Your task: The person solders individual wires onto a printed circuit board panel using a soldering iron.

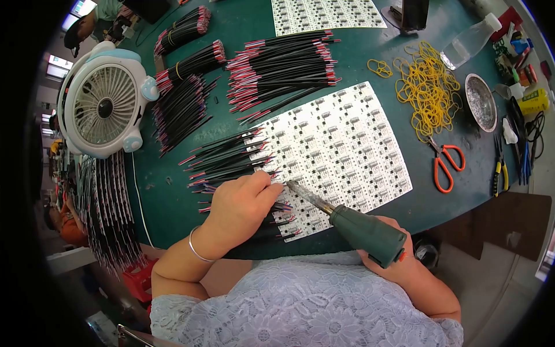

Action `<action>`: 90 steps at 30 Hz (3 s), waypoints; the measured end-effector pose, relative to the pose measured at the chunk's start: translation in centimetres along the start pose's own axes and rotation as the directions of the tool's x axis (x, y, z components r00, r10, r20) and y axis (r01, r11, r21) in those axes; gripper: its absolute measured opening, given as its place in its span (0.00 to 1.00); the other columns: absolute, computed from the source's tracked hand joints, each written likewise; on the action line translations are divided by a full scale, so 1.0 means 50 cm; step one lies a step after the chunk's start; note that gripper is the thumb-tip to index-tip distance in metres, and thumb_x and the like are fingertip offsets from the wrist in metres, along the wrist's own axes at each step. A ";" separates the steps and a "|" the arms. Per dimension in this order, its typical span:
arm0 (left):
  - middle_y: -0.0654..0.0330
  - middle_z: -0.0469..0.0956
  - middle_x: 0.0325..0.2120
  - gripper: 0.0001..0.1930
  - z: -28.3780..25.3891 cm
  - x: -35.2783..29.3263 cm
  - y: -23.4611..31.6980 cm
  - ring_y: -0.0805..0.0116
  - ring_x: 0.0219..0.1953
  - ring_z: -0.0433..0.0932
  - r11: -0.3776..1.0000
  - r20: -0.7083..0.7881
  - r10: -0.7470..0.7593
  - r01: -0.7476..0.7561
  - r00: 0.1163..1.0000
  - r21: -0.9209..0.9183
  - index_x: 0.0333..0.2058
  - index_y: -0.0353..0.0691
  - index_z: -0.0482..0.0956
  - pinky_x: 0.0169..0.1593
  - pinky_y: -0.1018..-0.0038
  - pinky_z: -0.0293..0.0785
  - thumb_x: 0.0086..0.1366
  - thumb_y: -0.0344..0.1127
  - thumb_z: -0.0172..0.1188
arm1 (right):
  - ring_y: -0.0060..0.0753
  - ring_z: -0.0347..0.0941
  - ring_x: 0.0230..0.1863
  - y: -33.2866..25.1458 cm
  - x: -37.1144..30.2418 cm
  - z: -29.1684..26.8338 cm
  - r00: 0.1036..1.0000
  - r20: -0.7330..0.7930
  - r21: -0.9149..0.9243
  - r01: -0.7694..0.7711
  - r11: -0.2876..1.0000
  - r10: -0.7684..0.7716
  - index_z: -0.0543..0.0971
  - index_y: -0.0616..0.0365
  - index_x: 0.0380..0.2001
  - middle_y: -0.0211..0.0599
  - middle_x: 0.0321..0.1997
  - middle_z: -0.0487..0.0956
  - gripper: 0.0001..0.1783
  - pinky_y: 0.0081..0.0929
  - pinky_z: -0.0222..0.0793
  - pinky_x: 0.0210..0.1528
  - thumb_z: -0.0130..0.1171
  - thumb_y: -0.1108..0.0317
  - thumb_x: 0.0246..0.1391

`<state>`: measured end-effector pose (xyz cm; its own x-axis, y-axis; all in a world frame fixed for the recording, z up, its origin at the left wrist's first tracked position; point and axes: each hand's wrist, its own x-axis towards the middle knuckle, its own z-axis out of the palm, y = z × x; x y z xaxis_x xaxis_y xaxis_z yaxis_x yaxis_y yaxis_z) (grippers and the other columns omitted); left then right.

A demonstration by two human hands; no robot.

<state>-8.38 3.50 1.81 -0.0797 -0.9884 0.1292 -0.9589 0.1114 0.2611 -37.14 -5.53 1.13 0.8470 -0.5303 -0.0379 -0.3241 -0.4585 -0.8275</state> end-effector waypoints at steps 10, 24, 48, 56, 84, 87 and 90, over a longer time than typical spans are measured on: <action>0.63 0.69 0.26 0.11 -0.006 0.002 0.009 0.69 0.24 0.72 0.983 0.061 0.095 -0.103 0.994 0.150 0.32 0.40 0.77 0.23 0.73 0.69 0.46 0.30 0.57 | 0.31 0.77 0.33 0.009 -0.025 0.015 0.928 -0.050 0.547 -0.285 0.787 0.370 0.73 0.64 0.46 0.42 0.42 0.77 0.21 0.29 0.74 0.34 0.61 0.72 0.47; 0.58 0.71 0.28 0.13 -0.001 -0.025 0.036 0.61 0.25 0.75 0.966 -0.034 -0.234 0.229 0.972 -0.122 0.31 0.41 0.70 0.23 0.69 0.69 0.47 0.31 0.64 | 0.26 0.74 0.24 0.024 -0.040 0.008 0.944 -0.173 0.655 -0.104 0.749 0.282 0.71 0.64 0.49 0.43 0.45 0.77 0.20 0.24 0.72 0.30 0.58 0.68 0.52; 0.61 0.70 0.25 0.16 0.016 -0.023 0.048 0.62 0.24 0.73 0.994 -0.019 -0.068 0.066 0.998 -0.082 0.33 0.40 0.79 0.26 0.70 0.70 0.41 0.23 0.61 | 0.43 0.71 0.49 -0.010 -0.027 -0.001 0.988 -0.137 0.234 -0.038 0.971 0.072 0.79 0.58 0.40 0.42 0.45 0.77 0.18 0.35 0.67 0.51 0.63 0.74 0.40; 0.60 0.68 0.24 0.13 0.008 -0.012 0.053 0.62 0.23 0.73 0.998 0.039 -0.063 0.064 0.997 -0.026 0.32 0.40 0.78 0.25 0.68 0.69 0.43 0.24 0.60 | 0.42 0.74 0.43 -0.011 -0.031 -0.001 0.987 -0.051 0.261 -0.133 0.956 0.152 0.80 0.57 0.38 0.40 0.43 0.78 0.17 0.32 0.72 0.44 0.63 0.74 0.38; 0.61 0.69 0.26 0.16 0.003 -0.014 0.055 0.61 0.26 0.74 0.995 0.093 -0.092 0.094 0.991 -0.023 0.32 0.41 0.77 0.27 0.68 0.71 0.39 0.26 0.63 | 0.39 0.74 0.41 0.011 -0.051 -0.001 0.996 -0.081 0.067 0.032 0.997 -0.027 0.79 0.57 0.39 0.40 0.40 0.77 0.14 0.32 0.70 0.43 0.60 0.72 0.45; 0.61 0.69 0.26 0.16 0.005 -0.015 0.055 0.61 0.25 0.74 0.995 0.077 -0.086 0.090 0.993 -0.047 0.32 0.41 0.77 0.27 0.68 0.71 0.39 0.25 0.63 | 0.39 0.73 0.42 0.006 -0.061 0.008 0.979 -0.169 0.236 -0.074 0.969 0.115 0.78 0.57 0.40 0.39 0.41 0.78 0.13 0.32 0.69 0.43 0.57 0.72 0.48; 0.60 0.70 0.26 0.16 0.011 -0.020 0.052 0.61 0.25 0.74 0.995 0.030 -0.061 0.063 0.998 -0.073 0.33 0.40 0.77 0.27 0.68 0.70 0.39 0.24 0.63 | 0.40 0.73 0.43 0.009 -0.055 0.001 0.989 -0.134 0.119 -0.050 0.992 0.066 0.79 0.56 0.40 0.38 0.42 0.79 0.14 0.33 0.69 0.45 0.59 0.72 0.47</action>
<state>-10.93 4.70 1.81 -0.0289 -0.9960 0.0847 -0.9395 0.0560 0.3380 -39.60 -4.26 0.82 0.7594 -0.6504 -0.0173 -0.3139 -0.3429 -0.8854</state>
